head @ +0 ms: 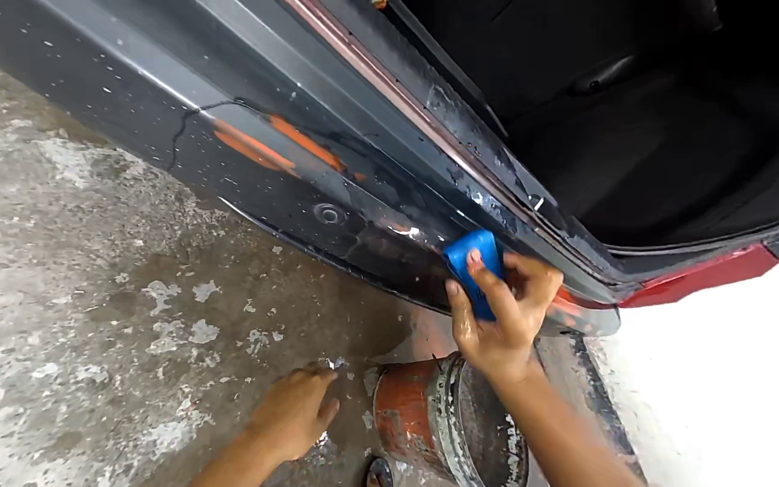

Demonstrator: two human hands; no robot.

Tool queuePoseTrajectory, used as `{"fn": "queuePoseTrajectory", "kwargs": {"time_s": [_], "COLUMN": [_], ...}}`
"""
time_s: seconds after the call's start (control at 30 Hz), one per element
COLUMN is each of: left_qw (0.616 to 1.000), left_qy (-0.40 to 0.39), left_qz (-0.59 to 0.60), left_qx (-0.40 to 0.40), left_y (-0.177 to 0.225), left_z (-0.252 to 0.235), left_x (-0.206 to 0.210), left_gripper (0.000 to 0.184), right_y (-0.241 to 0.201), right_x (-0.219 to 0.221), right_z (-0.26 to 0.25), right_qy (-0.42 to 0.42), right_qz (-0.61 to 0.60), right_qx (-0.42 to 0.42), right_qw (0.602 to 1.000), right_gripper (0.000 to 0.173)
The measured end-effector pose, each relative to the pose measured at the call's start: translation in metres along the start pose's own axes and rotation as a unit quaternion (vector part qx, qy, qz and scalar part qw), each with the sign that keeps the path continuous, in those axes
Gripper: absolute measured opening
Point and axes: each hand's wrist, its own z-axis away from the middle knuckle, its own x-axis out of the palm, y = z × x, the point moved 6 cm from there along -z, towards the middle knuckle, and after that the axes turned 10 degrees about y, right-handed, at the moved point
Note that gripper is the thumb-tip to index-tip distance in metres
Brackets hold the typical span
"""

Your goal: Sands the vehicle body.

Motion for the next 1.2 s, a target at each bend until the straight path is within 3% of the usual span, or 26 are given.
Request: {"fn": "queuePoseTrajectory", "kwargs": {"time_s": [0.07,0.2,0.3,0.4,0.53,0.63,0.73,0.83,0.93,1.07,1.13,1.2], "left_qw": [0.999,0.999,0.999,1.0,1.0,0.999,0.998,0.999,0.999,0.997,0.997,0.997], "left_qy": [0.025,-0.032,-0.029,0.019,0.011,-0.029,-0.039,-0.01,0.01,-0.048,-0.057,-0.048], "left_qz": [-0.004,-0.039,-0.029,-0.013,-0.025,-0.03,-0.045,-0.033,-0.03,-0.052,-0.059,-0.054], "left_qx": [-0.026,-0.01,0.011,0.006,-0.008,0.01,0.015,-0.001,-0.009,0.007,0.006,0.001], "left_y": [-0.005,0.002,0.009,0.002,0.003,0.005,-0.004,-0.006,-0.004,-0.002,-0.007,-0.013], "left_z": [0.0,-0.003,0.004,0.008,-0.004,-0.015,-0.013,-0.002,0.002,-0.004,-0.008,-0.004], "left_x": [-0.004,0.015,0.009,-0.01,0.001,0.027,0.026,0.001,-0.001,0.021,0.028,0.02], "left_gripper": [0.054,0.054,0.055,0.054,0.055,0.055,0.054,0.055,0.056,0.054,0.055,0.056], "right_y": [-0.009,-0.048,-0.022,-0.005,-0.071,-0.093,-0.052,-0.01,-0.05,-0.12,-0.116,-0.082], "right_x": [0.01,0.052,0.022,0.003,0.056,0.079,0.036,0.002,0.031,0.088,0.087,0.059], "right_z": [-0.004,-0.06,-0.029,0.014,-0.046,-0.082,-0.037,0.022,-0.001,-0.082,-0.088,-0.057], "right_qy": [0.04,0.045,0.015,0.058,0.088,0.031,0.008,0.082,0.11,0.023,-0.024,-0.018], "right_qz": [0.019,-0.026,-0.014,0.029,0.011,-0.025,-0.007,0.052,0.046,-0.025,-0.037,-0.031], "right_qx": [0.003,0.008,0.03,0.067,0.086,0.082,0.08,0.132,0.16,0.121,0.08,0.081], "right_qw": [0.999,0.999,0.999,0.996,0.992,0.996,0.997,0.986,0.98,0.992,0.996,0.996], "right_gripper": [0.036,0.036,0.04,0.037,0.033,0.036,0.042,0.038,0.038,0.037,0.041,0.041]}}
